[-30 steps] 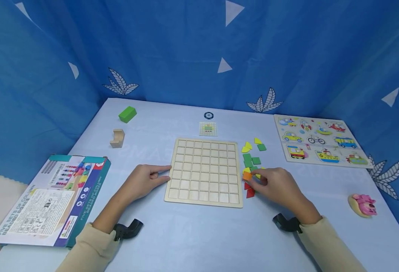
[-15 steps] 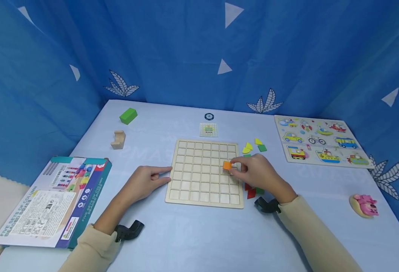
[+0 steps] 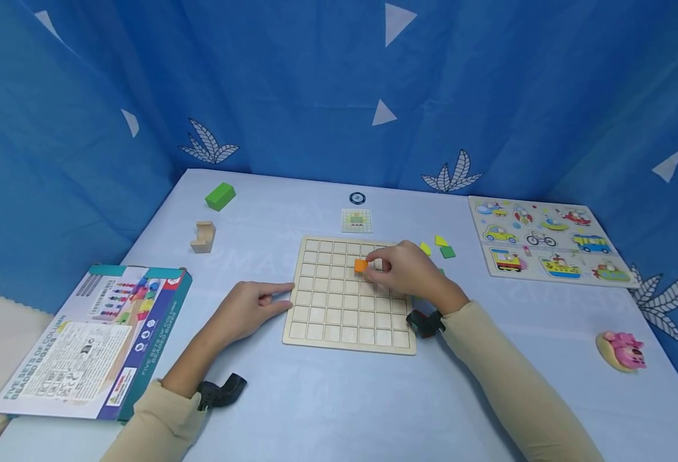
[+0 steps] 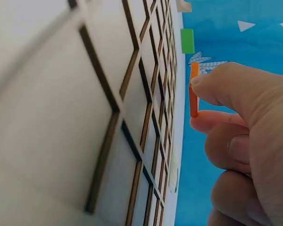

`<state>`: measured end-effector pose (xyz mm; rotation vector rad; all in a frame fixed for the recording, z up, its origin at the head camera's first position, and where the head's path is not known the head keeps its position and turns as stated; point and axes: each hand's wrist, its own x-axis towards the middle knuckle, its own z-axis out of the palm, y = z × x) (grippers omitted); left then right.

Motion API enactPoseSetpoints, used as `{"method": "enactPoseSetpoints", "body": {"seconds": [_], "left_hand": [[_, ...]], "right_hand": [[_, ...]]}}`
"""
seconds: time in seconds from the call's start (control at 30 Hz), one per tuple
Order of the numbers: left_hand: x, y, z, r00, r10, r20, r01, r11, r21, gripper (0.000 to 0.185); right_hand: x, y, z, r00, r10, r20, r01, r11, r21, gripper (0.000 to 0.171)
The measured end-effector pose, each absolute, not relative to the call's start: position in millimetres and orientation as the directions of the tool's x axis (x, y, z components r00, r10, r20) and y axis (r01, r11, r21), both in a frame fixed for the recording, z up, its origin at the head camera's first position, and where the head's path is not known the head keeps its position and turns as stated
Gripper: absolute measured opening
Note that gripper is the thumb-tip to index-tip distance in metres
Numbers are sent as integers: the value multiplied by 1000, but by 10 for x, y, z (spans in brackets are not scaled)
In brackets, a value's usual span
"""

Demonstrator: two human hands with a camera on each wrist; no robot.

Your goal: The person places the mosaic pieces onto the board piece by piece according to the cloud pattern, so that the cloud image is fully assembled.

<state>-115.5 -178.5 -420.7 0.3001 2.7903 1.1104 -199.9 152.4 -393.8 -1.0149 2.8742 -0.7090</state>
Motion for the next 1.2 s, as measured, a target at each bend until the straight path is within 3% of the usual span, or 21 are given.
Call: {"method": "enactPoseSetpoints", "body": {"seconds": [0.4,0.87,1.2], "left_hand": [[-1147,-1788,-4219,-973,225,-39,136,706,695,40],[-1161,-1782,-4224,-972,230,-38,141,708,692,39],[-1154,-1772,-4226,-974,223,-49,127,708,694,40]], "right_hand": [[-2218,1371,-3982,-773,-629,85,-610,698,-375,24],[-2235,1329,-3944,-773,-634,31,-610,729,-310,23],[-2165,1419,-3858,-820,-573,-11,-541,779,-317,28]]}}
